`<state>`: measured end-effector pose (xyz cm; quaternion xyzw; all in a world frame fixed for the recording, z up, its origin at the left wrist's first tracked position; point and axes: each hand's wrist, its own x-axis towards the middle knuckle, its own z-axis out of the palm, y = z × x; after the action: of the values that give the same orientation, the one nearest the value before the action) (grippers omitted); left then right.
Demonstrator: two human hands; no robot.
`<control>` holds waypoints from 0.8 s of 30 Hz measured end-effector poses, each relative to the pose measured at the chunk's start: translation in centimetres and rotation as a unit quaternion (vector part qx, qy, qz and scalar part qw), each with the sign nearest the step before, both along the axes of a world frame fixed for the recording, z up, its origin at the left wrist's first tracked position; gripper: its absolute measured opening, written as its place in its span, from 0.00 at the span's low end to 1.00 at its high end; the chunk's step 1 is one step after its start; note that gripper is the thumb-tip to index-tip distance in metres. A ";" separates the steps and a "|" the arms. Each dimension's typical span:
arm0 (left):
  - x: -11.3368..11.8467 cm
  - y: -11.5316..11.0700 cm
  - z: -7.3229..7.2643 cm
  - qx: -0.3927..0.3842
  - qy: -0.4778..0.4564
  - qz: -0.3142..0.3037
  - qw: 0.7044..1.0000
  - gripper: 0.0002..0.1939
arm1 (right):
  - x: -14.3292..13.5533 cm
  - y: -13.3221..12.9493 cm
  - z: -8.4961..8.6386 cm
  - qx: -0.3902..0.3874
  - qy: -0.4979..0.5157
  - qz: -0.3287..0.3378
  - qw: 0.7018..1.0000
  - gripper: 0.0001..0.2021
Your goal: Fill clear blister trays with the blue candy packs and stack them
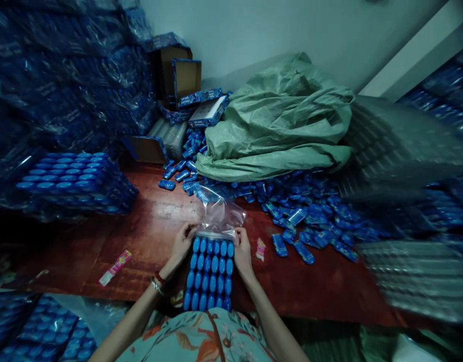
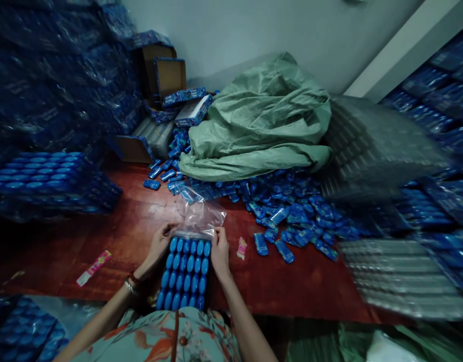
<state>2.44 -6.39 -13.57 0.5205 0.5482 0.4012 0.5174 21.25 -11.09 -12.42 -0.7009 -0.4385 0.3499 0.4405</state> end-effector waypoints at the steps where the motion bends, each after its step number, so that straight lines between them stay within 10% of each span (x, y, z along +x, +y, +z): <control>1: -0.1 0.1 0.0 -0.006 -0.019 0.026 0.999 0.16 | -0.1 0.5 0.0 0.004 0.016 -0.014 1.000 0.12; 10: -1.4 -1.6 0.1 -0.037 -0.024 0.014 0.999 0.16 | -0.1 0.0 -1.4 -0.040 0.036 0.027 0.998 0.10; 16: -3.1 -2.1 1.1 -0.002 0.204 -0.052 0.978 0.16 | 0.5 -3.0 0.3 -0.081 -0.065 0.107 0.989 0.08; 24: -2.1 0.9 1.7 0.093 0.205 -0.062 0.972 0.12 | 1.7 1.5 1.9 -0.033 -0.118 0.120 0.985 0.14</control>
<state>0.33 -5.54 -11.87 0.6708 0.5691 0.3023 0.3671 22.97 -9.55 -10.48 -0.6935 -0.5566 0.3299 0.3169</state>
